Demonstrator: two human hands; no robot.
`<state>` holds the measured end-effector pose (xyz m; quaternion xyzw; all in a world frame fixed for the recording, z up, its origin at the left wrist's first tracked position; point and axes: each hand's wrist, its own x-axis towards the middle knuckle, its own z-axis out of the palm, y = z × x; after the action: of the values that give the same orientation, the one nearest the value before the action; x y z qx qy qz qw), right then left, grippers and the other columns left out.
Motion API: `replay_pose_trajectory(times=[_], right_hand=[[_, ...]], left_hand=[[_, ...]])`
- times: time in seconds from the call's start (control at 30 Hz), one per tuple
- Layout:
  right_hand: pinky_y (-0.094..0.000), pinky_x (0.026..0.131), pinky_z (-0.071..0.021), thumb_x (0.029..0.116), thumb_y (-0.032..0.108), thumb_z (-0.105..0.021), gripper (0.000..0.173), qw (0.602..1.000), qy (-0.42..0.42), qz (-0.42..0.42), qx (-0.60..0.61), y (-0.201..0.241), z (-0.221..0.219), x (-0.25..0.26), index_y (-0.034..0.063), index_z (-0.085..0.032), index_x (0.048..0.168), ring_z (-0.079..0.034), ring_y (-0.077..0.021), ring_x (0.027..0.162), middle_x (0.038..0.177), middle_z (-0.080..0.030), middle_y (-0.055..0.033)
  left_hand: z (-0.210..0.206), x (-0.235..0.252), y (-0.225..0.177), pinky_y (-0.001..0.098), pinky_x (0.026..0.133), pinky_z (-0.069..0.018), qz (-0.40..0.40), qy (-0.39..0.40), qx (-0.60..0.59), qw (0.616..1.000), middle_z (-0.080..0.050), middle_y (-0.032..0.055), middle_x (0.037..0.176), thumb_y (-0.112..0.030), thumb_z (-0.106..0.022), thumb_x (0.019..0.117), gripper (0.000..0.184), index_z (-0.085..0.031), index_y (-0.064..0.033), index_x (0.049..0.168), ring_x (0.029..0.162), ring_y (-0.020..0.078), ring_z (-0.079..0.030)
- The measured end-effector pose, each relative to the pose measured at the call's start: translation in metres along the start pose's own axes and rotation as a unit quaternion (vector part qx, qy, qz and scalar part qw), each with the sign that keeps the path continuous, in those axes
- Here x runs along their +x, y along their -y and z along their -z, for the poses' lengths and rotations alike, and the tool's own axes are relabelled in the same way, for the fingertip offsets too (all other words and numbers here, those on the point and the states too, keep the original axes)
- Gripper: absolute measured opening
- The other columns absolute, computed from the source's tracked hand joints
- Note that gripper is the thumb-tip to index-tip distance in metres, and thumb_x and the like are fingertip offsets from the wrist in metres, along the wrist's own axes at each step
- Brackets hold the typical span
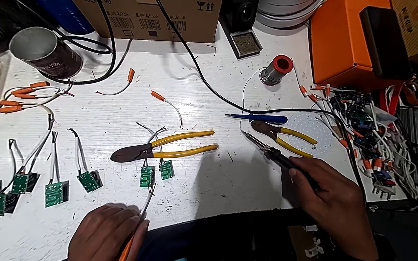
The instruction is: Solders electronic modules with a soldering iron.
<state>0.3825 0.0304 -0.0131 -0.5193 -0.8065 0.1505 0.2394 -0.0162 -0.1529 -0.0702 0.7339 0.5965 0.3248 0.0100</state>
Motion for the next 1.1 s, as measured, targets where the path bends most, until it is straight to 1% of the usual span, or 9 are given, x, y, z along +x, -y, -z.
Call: replay_pose_trajectory(times=[0.23,0.4,0.53,0.67,0.83,0.97,1.1], right_hand=[[-0.0211,0.070,-0.0535,0.1011,0.025,-0.054,0.032,1.000,0.008,-0.002,-0.007,-0.001,-0.001,0.002,0.0061,-0.077,0.111,-0.065,-0.0072,0.083,0.100,-0.072,-0.0080],[-0.0210,0.071,-0.0539,0.1002,0.025,-0.055,0.031,1.000,0.003,0.003,-0.006,-0.001,-0.001,0.003,0.0056,-0.077,0.110,-0.066,-0.0078,0.084,0.100,-0.073,-0.0092],[-0.0229,0.070,-0.0545,0.1005,0.026,-0.054,0.032,1.000,0.012,0.007,-0.014,-0.002,0.000,0.004,0.0064,-0.077,0.111,-0.066,-0.0089,0.084,0.101,-0.073,-0.0087],[-0.0256,0.069,-0.0548,0.1005,0.025,-0.054,0.032,0.999,0.019,0.019,-0.027,-0.002,0.002,0.006,0.0059,-0.077,0.111,-0.067,-0.0116,0.084,0.101,-0.072,-0.0102],[-0.0295,0.069,-0.0556,0.0997,0.025,-0.053,0.031,0.998,0.039,0.016,-0.038,-0.003,0.004,0.008,0.0073,-0.076,0.111,-0.068,-0.0135,0.085,0.103,-0.073,-0.0090],[-0.0275,0.070,-0.0554,0.0997,0.027,-0.051,0.033,0.998,0.056,0.001,-0.034,-0.004,0.005,0.010,0.0086,-0.076,0.111,-0.068,-0.0113,0.084,0.102,-0.073,-0.0073],[-0.0195,0.073,-0.0530,0.1000,0.026,-0.050,0.035,0.997,0.071,-0.021,0.002,-0.009,0.005,0.011,0.0074,-0.077,0.112,-0.065,-0.0049,0.085,0.099,-0.073,-0.0055]], left_hand=[[0.001,0.001,0.000,0.0366,0.091,-0.0497,-0.001,0.003,-0.003,1.000,-0.070,0.0046,0.096,-0.031,-0.066,0.0965,0.019,-0.064,-0.0129,0.102,0.096,0.0192,-0.065],[0.000,0.000,0.001,0.0370,0.091,-0.0499,-0.001,0.002,-0.006,1.000,-0.070,0.0046,0.096,-0.030,-0.067,0.0960,0.019,-0.064,-0.0127,0.102,0.096,0.0196,-0.065],[0.000,0.001,0.001,0.0373,0.091,-0.0501,-0.001,0.002,-0.006,1.000,-0.070,0.0048,0.096,-0.030,-0.066,0.0961,0.018,-0.065,-0.0129,0.101,0.096,0.0195,-0.066],[0.000,0.000,0.000,0.0376,0.091,-0.0505,-0.001,0.002,-0.007,1.000,-0.070,0.0053,0.096,-0.031,-0.066,0.0964,0.019,-0.065,-0.0126,0.102,0.096,0.0201,-0.066],[0.001,0.000,0.000,0.0375,0.091,-0.0504,0.000,0.001,-0.006,1.000,-0.071,0.0047,0.096,-0.031,-0.066,0.0962,0.019,-0.065,-0.0127,0.102,0.096,0.0197,-0.066],[0.000,0.000,0.000,0.0378,0.092,-0.0504,0.001,0.001,-0.009,1.000,-0.071,0.0050,0.097,-0.031,-0.067,0.0958,0.020,-0.064,-0.0128,0.103,0.097,0.0196,-0.066],[0.001,0.000,0.000,0.0386,0.091,-0.0506,-0.007,0.007,-0.010,1.000,-0.072,0.0060,0.097,-0.030,-0.067,0.0957,0.019,-0.066,-0.0122,0.103,0.096,0.0206,-0.067]])
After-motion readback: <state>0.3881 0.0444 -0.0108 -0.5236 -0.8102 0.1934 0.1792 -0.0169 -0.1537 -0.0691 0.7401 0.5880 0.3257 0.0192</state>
